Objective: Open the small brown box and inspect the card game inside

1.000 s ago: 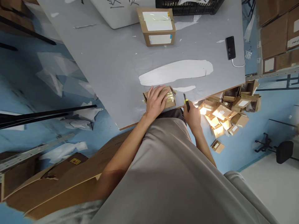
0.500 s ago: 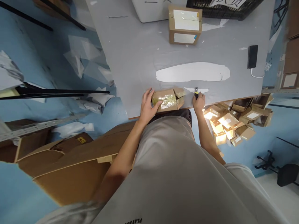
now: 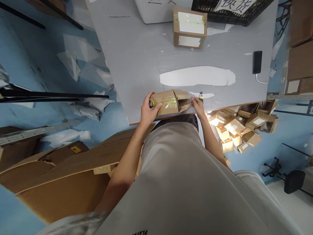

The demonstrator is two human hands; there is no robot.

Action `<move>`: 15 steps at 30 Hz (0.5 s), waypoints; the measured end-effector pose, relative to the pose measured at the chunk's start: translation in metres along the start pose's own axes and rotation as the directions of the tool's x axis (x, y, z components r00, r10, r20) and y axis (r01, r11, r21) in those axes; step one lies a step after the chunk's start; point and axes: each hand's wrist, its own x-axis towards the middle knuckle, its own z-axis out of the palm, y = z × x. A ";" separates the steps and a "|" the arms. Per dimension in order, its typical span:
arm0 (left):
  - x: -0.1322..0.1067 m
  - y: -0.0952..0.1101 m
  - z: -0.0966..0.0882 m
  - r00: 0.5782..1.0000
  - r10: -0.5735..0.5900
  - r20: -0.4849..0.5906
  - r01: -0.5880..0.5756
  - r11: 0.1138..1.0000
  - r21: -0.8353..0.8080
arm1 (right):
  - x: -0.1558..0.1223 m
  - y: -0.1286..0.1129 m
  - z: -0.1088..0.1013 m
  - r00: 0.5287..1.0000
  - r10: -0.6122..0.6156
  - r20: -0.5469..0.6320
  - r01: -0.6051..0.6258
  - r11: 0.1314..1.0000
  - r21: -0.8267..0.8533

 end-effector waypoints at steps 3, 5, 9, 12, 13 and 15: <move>0.002 0.003 0.000 1.000 -0.001 -0.013 0.000 1.000 -0.004 | -0.003 0.000 -0.007 0.996 0.081 0.037 -0.085 0.989 0.117; 0.004 0.005 0.001 1.000 0.015 -0.025 -0.015 1.000 -0.004 | -0.006 -0.001 -0.010 0.995 0.084 0.043 -0.090 0.986 0.143; 0.008 0.010 0.004 0.999 0.026 -0.040 -0.027 1.000 -0.011 | -0.013 -0.007 -0.016 0.999 0.042 0.002 -0.042 0.996 0.081; 0.011 0.014 0.005 0.999 0.029 -0.032 -0.029 1.000 0.003 | -0.031 -0.020 -0.022 0.995 -0.049 -0.089 0.046 0.998 -0.035; 0.012 0.016 0.006 0.999 0.030 -0.027 -0.030 0.999 0.017 | -0.040 -0.026 -0.024 0.990 -0.091 -0.110 0.083 0.994 -0.069; 0.013 0.020 0.009 0.999 0.030 -0.014 -0.030 0.998 0.053 | -0.060 -0.040 -0.025 0.978 -0.179 -0.103 0.167 0.979 -0.119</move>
